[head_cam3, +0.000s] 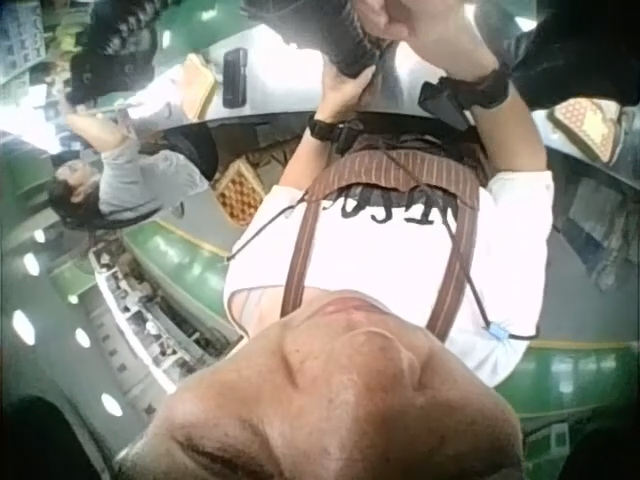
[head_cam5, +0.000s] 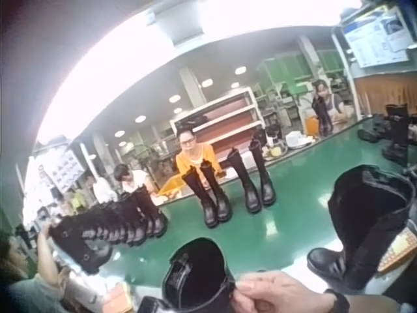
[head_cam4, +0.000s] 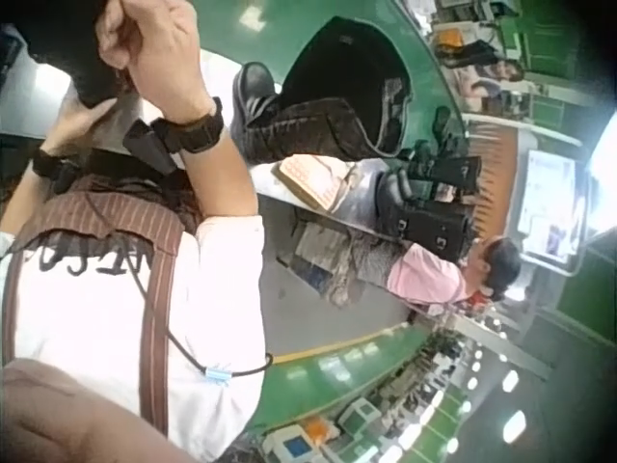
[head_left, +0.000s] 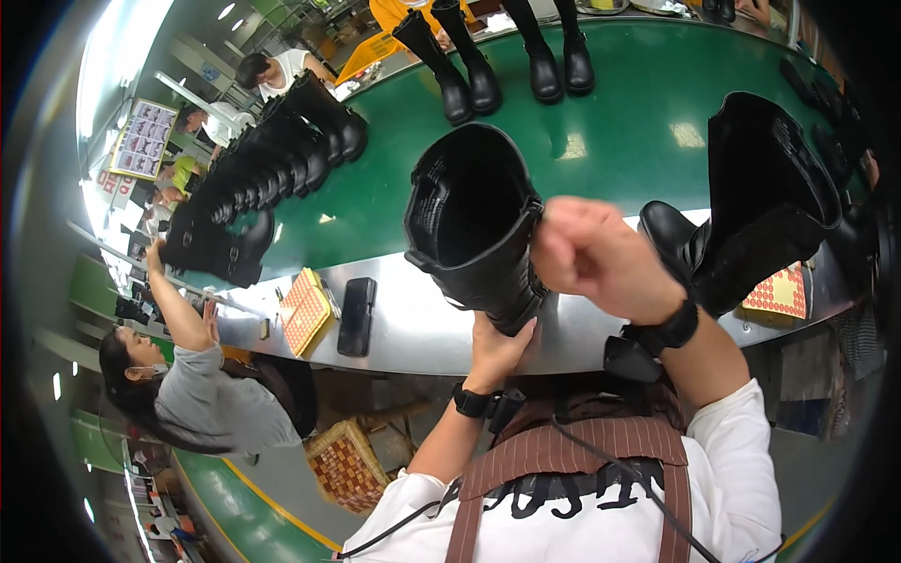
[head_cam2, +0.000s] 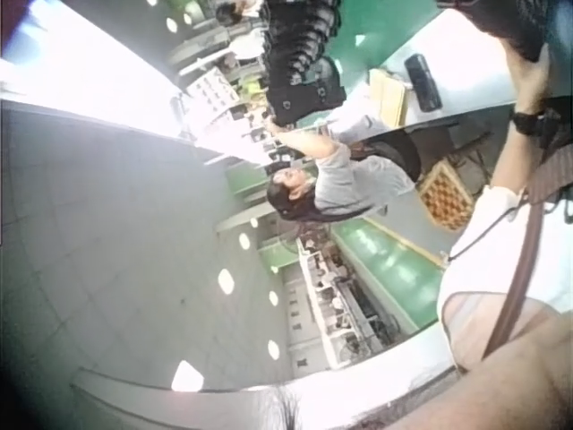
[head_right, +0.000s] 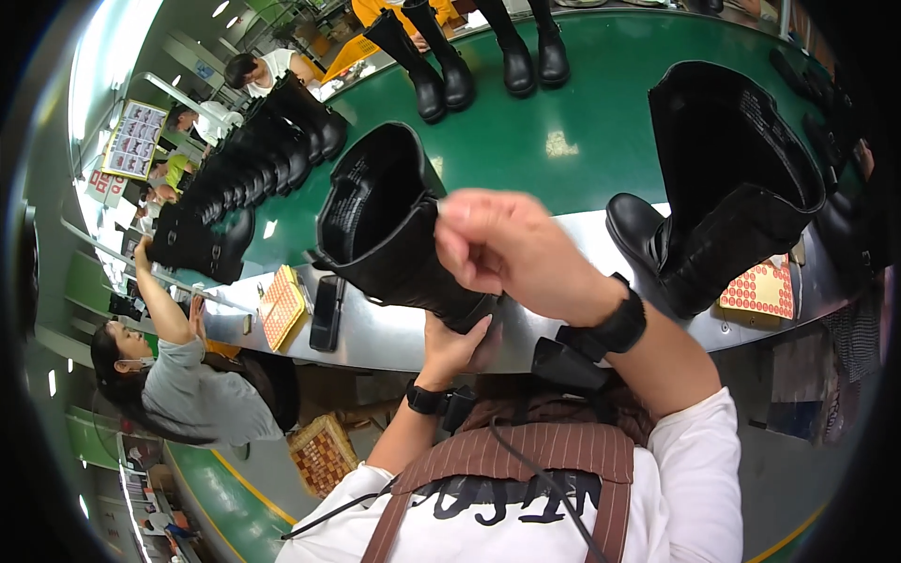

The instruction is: The recorder is inspecting and cleaning black boots on a shoe manufacturing assembly line.

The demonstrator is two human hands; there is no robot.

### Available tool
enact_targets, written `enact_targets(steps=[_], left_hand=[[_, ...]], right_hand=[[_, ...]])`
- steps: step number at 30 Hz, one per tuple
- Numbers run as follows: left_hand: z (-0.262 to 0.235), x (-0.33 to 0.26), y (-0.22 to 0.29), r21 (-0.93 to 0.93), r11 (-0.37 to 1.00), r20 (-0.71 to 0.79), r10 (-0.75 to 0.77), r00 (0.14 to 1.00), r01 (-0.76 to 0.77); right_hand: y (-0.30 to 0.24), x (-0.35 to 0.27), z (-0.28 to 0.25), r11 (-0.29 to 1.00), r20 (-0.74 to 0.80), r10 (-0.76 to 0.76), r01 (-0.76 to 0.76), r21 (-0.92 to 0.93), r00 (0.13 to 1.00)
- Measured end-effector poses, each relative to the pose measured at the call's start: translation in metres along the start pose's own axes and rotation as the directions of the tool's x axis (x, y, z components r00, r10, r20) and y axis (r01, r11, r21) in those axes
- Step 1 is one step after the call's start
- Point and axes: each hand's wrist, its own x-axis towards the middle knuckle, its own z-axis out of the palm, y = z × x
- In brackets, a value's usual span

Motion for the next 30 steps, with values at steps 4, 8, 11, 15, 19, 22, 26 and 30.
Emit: enact_targets(steps=[4,8,11,15,19,22,26,30], left_hand=[[0.003,-0.001,0.005,0.017,0.998,0.048,-0.064,0.997,0.063],[0.007,-0.003,0.005,0.045,0.986,-0.019,-0.162,0.987,0.163],[0.008,-0.001,0.006,0.092,0.979,-0.103,-0.172,0.980,0.181],[0.003,-0.009,0.022,0.187,0.972,-0.262,0.188,0.947,-0.141],[-0.007,-0.010,0.062,0.290,0.597,-0.189,0.802,0.566,-0.748],[0.030,-0.005,0.087,0.082,0.875,0.101,0.470,0.877,-0.478],[0.128,0.031,0.084,-0.113,0.993,0.578,0.043,0.815,0.028],[0.177,0.037,0.063,0.036,0.917,0.734,-0.295,0.612,0.398]], right_hand=[[-0.029,0.008,0.031,0.982,0.041,-0.017,0.025,-0.188,0.999],[-0.035,-0.013,0.039,0.549,0.033,-0.391,0.262,-0.794,0.920],[-0.066,-0.074,0.033,-0.216,0.262,-0.697,0.153,-0.964,0.667],[-0.105,-0.151,0.013,-0.326,0.159,-0.899,-0.382,-0.865,0.407],[-0.094,-0.198,-0.025,0.103,-0.210,-0.873,-0.254,-0.962,0.441],[-0.052,-0.208,-0.066,0.518,-0.781,-0.474,-0.589,-0.621,0.407],[0.005,-0.199,-0.112,0.613,-0.739,-0.359,-0.454,-0.647,0.570],[0.023,-0.193,-0.115,0.640,-0.717,-0.407,-0.383,-0.666,0.566]])
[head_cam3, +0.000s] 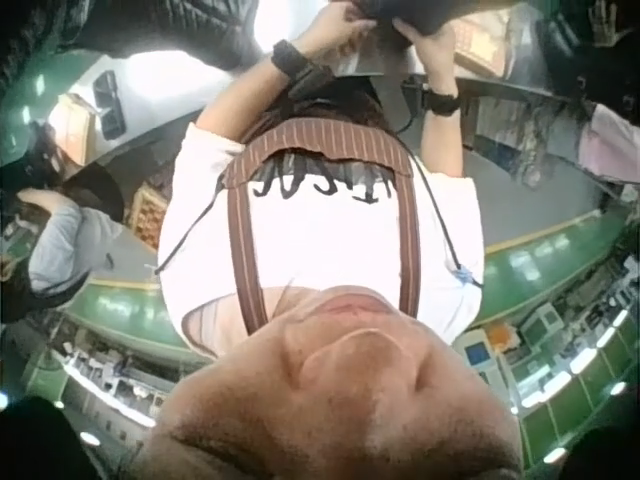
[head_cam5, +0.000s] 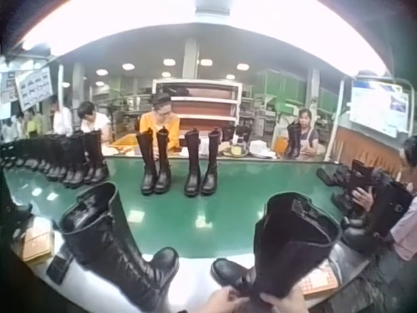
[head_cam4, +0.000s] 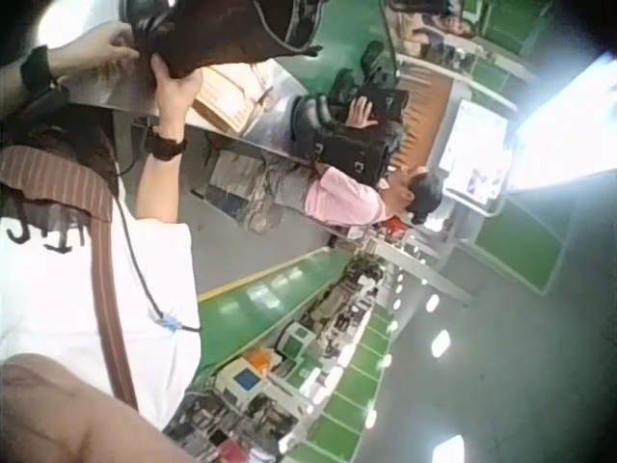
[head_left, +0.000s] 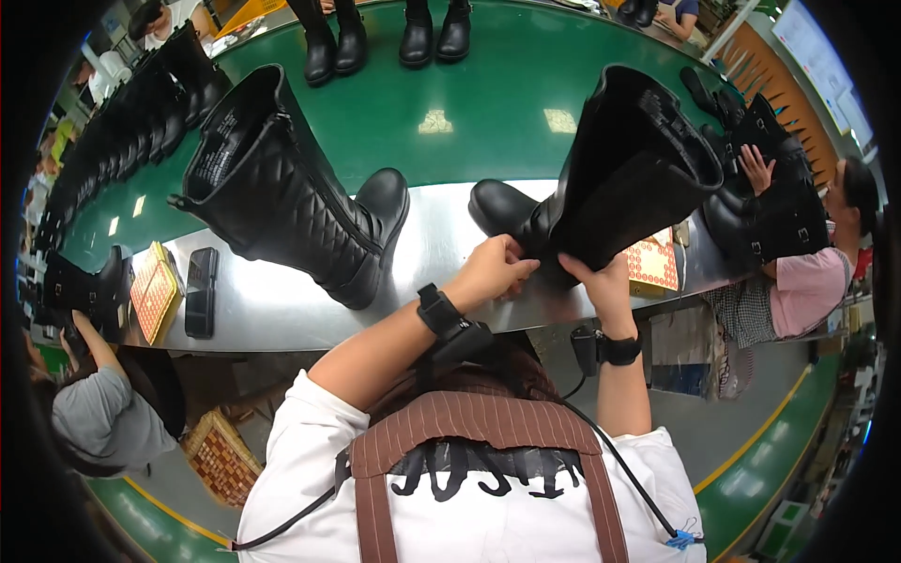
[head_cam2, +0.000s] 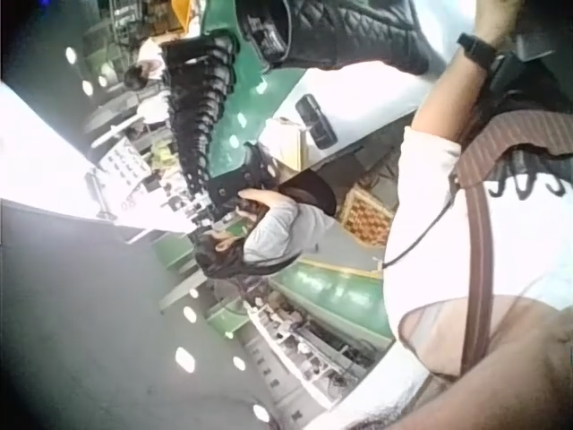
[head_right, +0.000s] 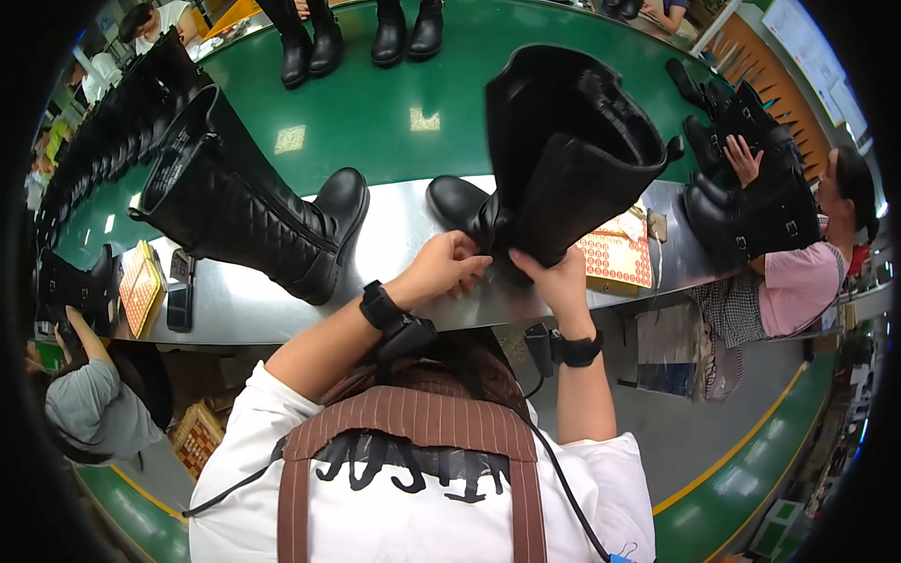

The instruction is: The recorder is inspecting and cleaning black boots on a shoe manufacturing assembly line.

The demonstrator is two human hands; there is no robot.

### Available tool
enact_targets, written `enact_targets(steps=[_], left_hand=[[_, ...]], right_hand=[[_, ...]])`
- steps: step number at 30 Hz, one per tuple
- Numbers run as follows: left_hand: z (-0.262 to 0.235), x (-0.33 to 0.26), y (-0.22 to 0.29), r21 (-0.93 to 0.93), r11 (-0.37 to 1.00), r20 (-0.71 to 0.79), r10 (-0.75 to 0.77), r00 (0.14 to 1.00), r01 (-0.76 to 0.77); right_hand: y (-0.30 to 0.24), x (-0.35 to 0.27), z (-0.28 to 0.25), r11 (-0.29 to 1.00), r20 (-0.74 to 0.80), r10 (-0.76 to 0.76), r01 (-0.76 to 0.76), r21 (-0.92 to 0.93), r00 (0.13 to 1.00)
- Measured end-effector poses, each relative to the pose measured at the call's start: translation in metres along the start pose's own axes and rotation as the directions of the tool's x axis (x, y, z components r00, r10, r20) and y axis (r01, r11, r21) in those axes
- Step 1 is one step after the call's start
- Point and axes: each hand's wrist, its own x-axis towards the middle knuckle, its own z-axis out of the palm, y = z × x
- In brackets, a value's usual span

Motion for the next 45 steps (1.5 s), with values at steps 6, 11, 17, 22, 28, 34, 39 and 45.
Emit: enact_targets(steps=[6,11,17,22,28,34,39,45], left_hand=[[0.009,0.001,-0.011,-0.142,0.988,0.042,-0.062,0.997,0.068],[0.003,0.009,-0.012,-0.208,0.966,0.229,-0.103,0.968,0.152],[-0.006,-0.006,0.028,-0.427,0.897,0.374,0.058,0.926,0.116],[-0.027,-0.072,0.125,-0.567,0.791,0.279,0.449,0.849,-0.231],[-0.036,-0.087,0.150,-0.319,0.862,0.161,0.458,0.874,-0.393],[-0.107,-0.162,0.057,0.554,0.833,0.098,-0.073,0.993,0.006],[-0.130,-0.194,-0.001,0.514,0.820,-0.571,0.110,0.813,0.250],[-0.108,-0.113,-0.048,-0.109,0.948,-0.680,0.149,0.718,-0.300]], right_hand=[[-0.017,-0.003,-0.001,0.999,0.092,0.041,-0.040,-0.011,0.995],[-0.010,-0.002,-0.003,0.994,0.187,-0.027,0.007,0.109,0.982],[-0.002,-0.002,-0.004,0.997,0.153,-0.052,0.059,-0.043,0.987],[-0.007,-0.003,0.003,0.989,0.163,-0.024,-0.001,0.147,0.986],[-0.024,-0.010,0.015,0.998,0.237,-0.032,0.042,-0.036,0.971],[-0.033,0.005,0.000,0.997,0.518,0.070,-0.039,-0.071,0.852],[-0.016,0.014,0.040,0.998,0.549,-0.064,0.066,0.015,0.833],[-0.015,0.008,0.120,0.992,0.382,0.062,-0.016,-0.123,0.922]])
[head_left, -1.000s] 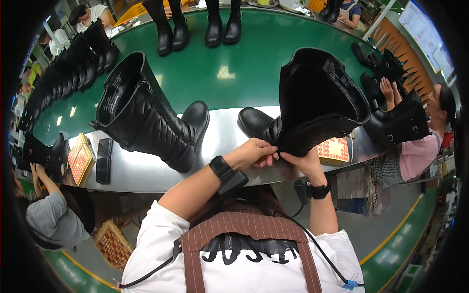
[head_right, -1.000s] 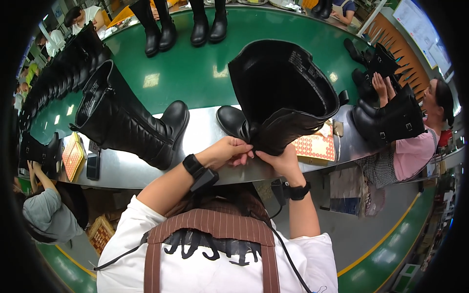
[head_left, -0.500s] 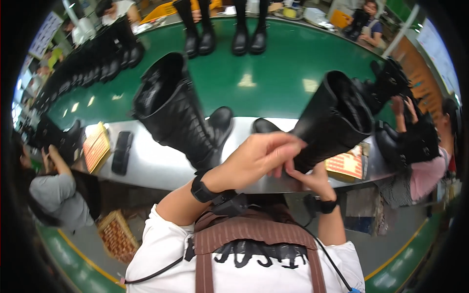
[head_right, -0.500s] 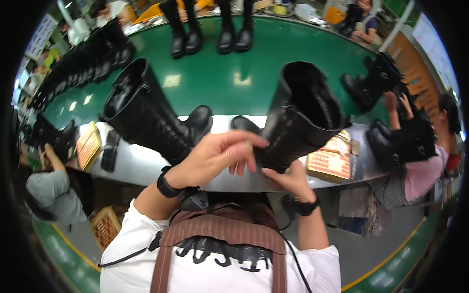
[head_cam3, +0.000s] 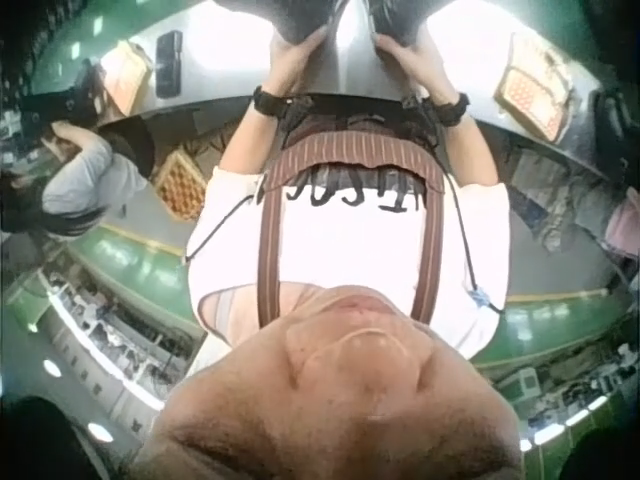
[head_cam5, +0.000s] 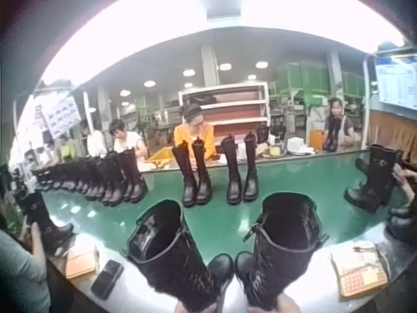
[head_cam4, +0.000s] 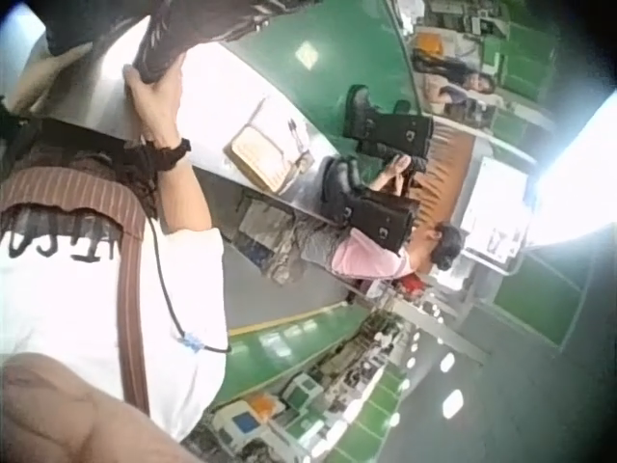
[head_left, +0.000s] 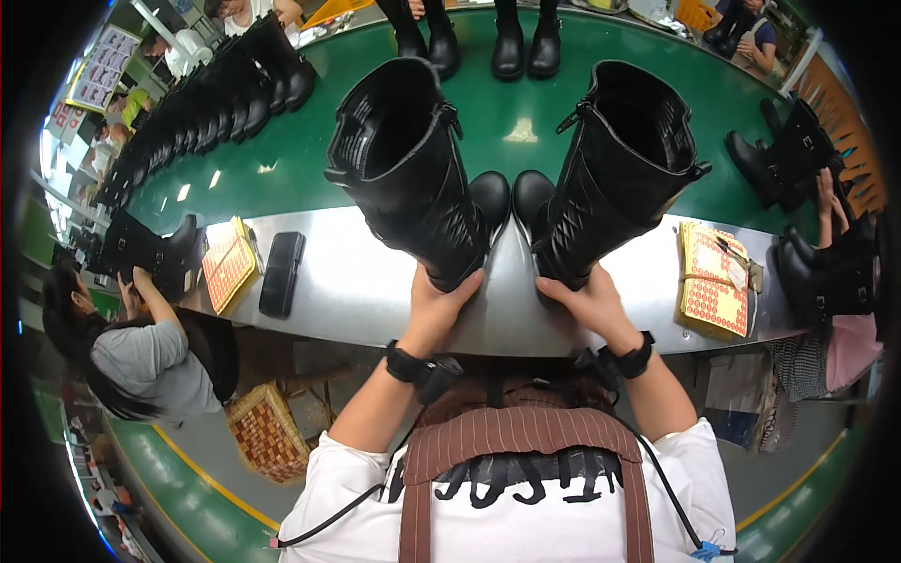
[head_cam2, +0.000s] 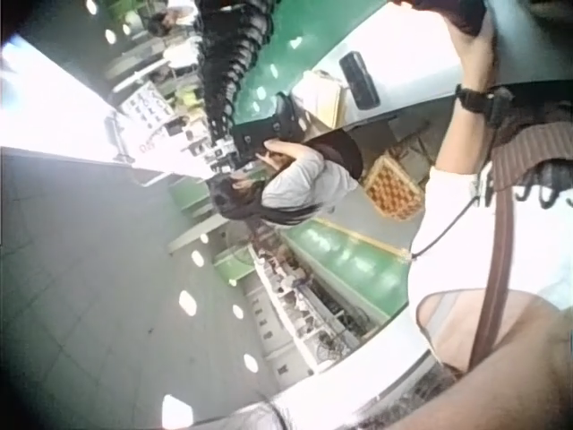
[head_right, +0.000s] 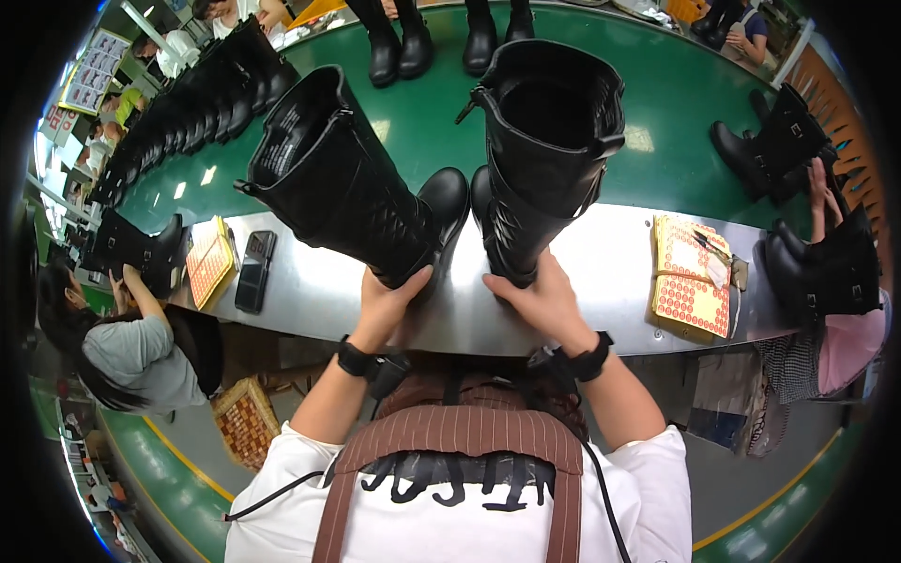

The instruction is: The recorder is inspecting and cleaning black boots on a shoe manufacturing assembly line.

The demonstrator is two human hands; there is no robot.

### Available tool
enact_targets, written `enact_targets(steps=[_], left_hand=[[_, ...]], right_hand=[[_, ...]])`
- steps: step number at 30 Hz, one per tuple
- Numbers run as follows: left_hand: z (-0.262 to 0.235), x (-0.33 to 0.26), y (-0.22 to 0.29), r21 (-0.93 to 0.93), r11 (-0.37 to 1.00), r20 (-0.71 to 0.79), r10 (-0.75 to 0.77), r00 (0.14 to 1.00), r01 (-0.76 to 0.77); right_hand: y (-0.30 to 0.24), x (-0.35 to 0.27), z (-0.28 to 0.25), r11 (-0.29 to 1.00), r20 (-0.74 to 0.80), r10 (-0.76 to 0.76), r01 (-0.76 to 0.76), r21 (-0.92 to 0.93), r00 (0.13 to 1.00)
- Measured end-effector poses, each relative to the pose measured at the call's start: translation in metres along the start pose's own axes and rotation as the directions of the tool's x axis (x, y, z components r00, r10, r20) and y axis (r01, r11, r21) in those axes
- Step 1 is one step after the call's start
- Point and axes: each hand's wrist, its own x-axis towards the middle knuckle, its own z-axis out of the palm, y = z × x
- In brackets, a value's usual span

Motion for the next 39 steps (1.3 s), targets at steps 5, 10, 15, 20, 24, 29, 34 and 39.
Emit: enact_targets(steps=[5,10,15,20,24,29,34,39], left_hand=[[0.041,0.031,0.008,-0.248,0.951,-0.009,0.189,0.982,-0.186],[0.034,0.082,0.031,-0.462,0.866,0.477,0.063,0.876,0.190],[0.046,0.103,0.027,-0.599,0.726,0.566,0.086,0.820,0.338],[0.055,0.106,0.009,-0.622,0.702,0.565,0.095,0.820,0.347],[0.051,0.108,0.006,-0.620,0.679,0.605,0.093,0.791,0.394],[0.057,0.112,0.014,-0.646,0.498,0.727,0.170,0.665,0.579],[0.060,0.108,0.011,-0.696,0.566,0.551,0.026,0.834,0.442],[0.057,0.108,0.011,-0.596,0.754,0.575,0.159,0.803,0.277]], right_hand=[[-0.022,0.020,0.002,0.965,-0.033,-0.179,0.182,0.190,0.983],[-0.049,0.080,-0.049,0.661,-0.244,-0.750,0.706,-0.253,0.615],[-0.029,0.109,-0.050,0.684,-0.022,-0.273,0.210,0.699,0.962],[0.015,0.094,-0.043,0.486,0.219,-0.157,-0.118,0.866,0.963],[0.034,0.092,-0.045,0.398,0.251,-0.174,-0.165,0.902,0.952],[0.041,0.107,-0.036,0.398,0.218,-0.040,-0.185,0.898,0.975],[0.034,0.119,-0.029,0.413,0.218,-0.045,-0.180,0.893,0.975],[0.017,0.135,-0.021,0.479,0.195,-0.037,-0.154,0.864,0.980]])
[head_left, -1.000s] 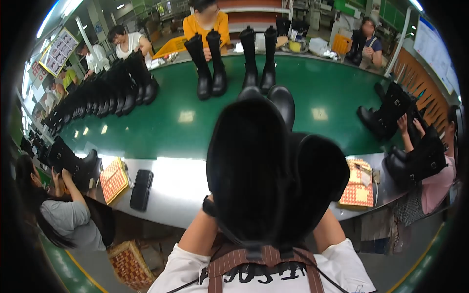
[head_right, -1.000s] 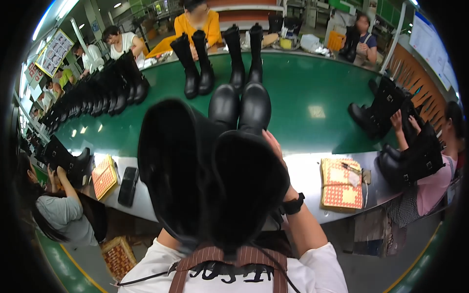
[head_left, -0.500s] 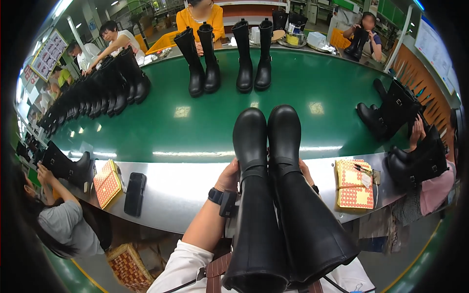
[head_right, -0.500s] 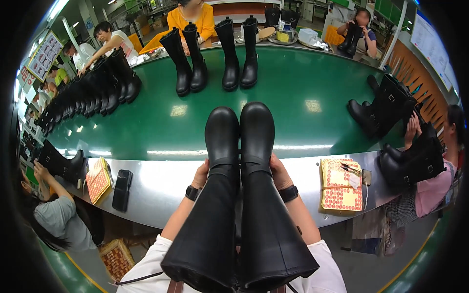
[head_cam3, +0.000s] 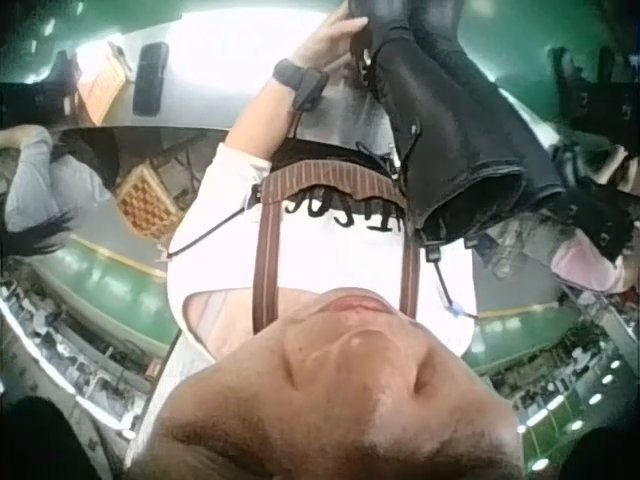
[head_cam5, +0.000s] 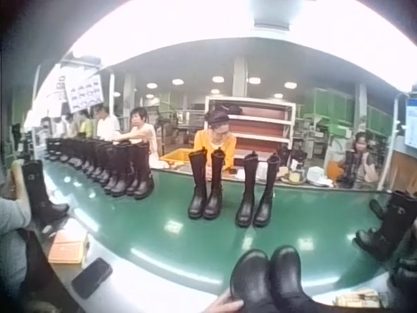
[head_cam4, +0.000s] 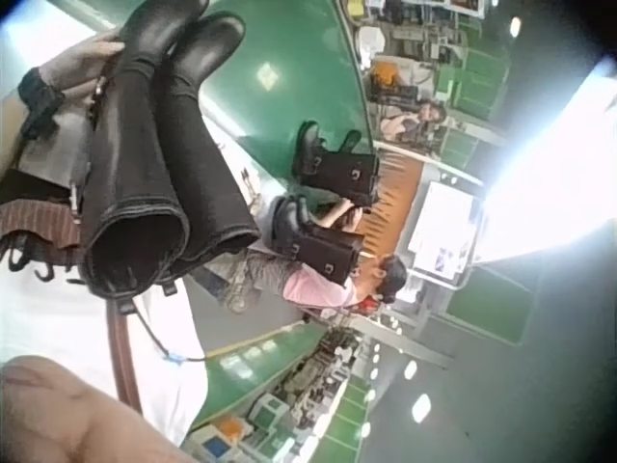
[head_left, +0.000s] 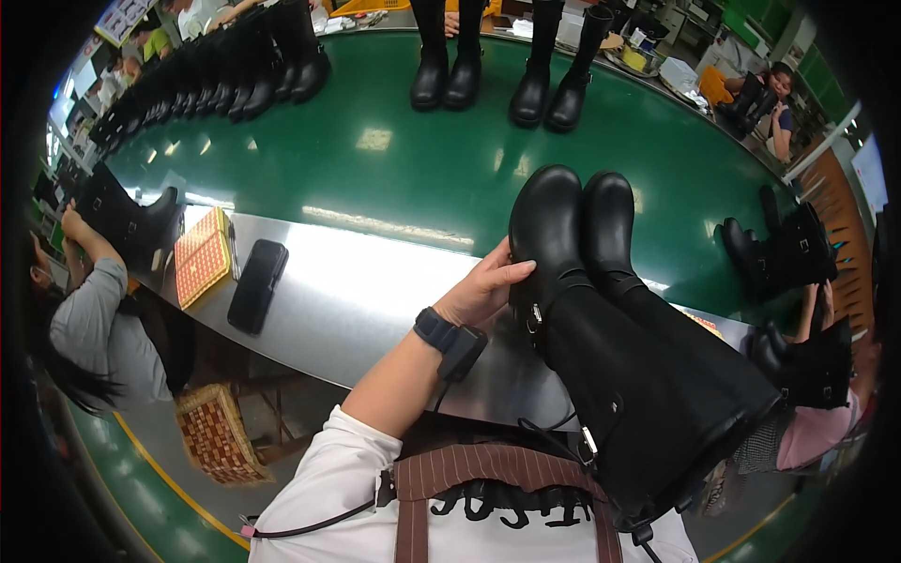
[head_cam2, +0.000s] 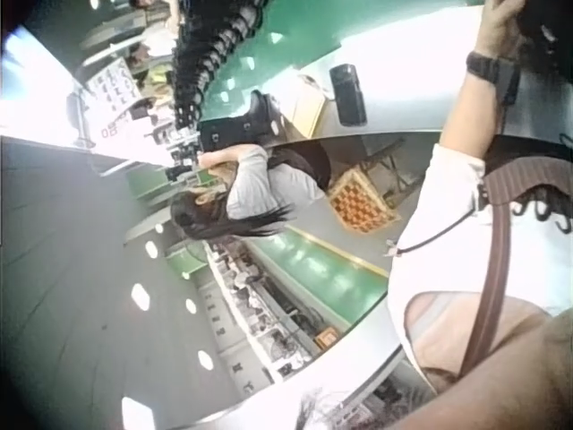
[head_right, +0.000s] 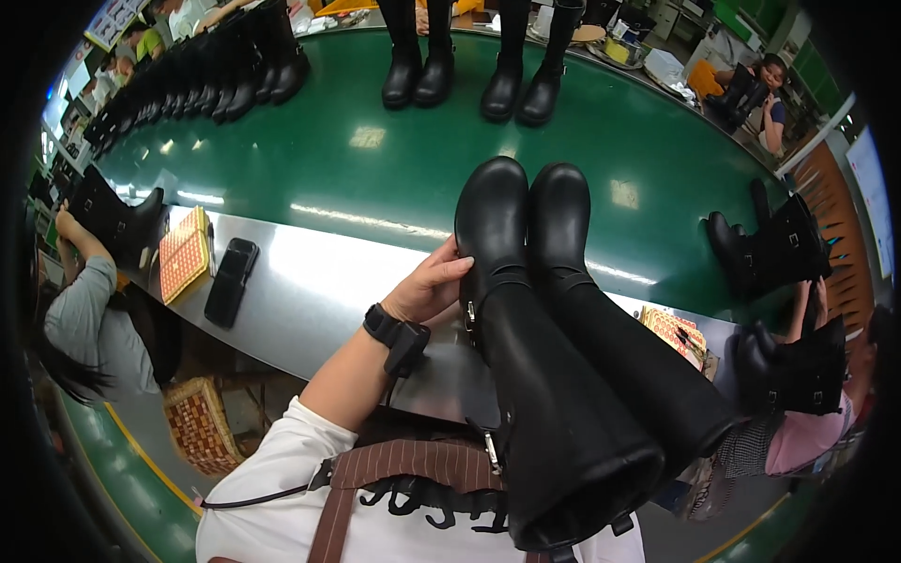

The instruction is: The recorder is inspecting and cleaning black boots on a shoe manufacturing assembly line.

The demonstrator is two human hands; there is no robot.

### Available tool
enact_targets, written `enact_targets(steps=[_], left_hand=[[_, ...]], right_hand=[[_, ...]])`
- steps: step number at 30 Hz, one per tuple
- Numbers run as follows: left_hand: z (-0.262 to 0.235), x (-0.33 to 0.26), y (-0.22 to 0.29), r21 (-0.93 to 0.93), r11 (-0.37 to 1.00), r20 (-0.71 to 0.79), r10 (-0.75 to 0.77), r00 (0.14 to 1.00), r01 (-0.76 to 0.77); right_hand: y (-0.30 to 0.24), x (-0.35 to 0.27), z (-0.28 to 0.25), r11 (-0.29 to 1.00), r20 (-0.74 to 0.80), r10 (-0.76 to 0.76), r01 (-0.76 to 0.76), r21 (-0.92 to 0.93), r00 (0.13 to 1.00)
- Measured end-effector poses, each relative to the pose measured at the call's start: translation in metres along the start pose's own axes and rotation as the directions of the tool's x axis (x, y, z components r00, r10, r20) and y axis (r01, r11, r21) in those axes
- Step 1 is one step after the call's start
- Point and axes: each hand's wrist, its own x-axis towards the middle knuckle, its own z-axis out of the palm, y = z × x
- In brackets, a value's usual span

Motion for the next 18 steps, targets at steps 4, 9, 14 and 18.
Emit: enact_targets(steps=[4,9,14,18], left_hand=[[0.005,0.002,-0.004,-0.058,0.998,-0.135,-0.009,0.991,0.001],[-0.009,0.006,-0.007,-0.043,0.994,-0.221,-0.103,0.970,0.096],[-0.013,0.009,-0.011,0.233,0.970,-0.337,0.022,0.941,0.061],[-0.006,0.003,-0.001,0.028,0.999,-0.258,-0.009,0.966,0.017]], right_hand=[[-0.002,0.014,0.011,0.998,-0.012,-0.017,0.016,-0.053,1.000],[-0.006,0.035,0.020,0.993,-0.032,-0.067,0.064,-0.095,0.997],[-0.010,0.050,0.026,0.990,-0.044,-0.090,0.084,-0.117,0.995],[-0.010,0.050,0.028,0.989,-0.047,-0.093,0.086,-0.123,0.995]])
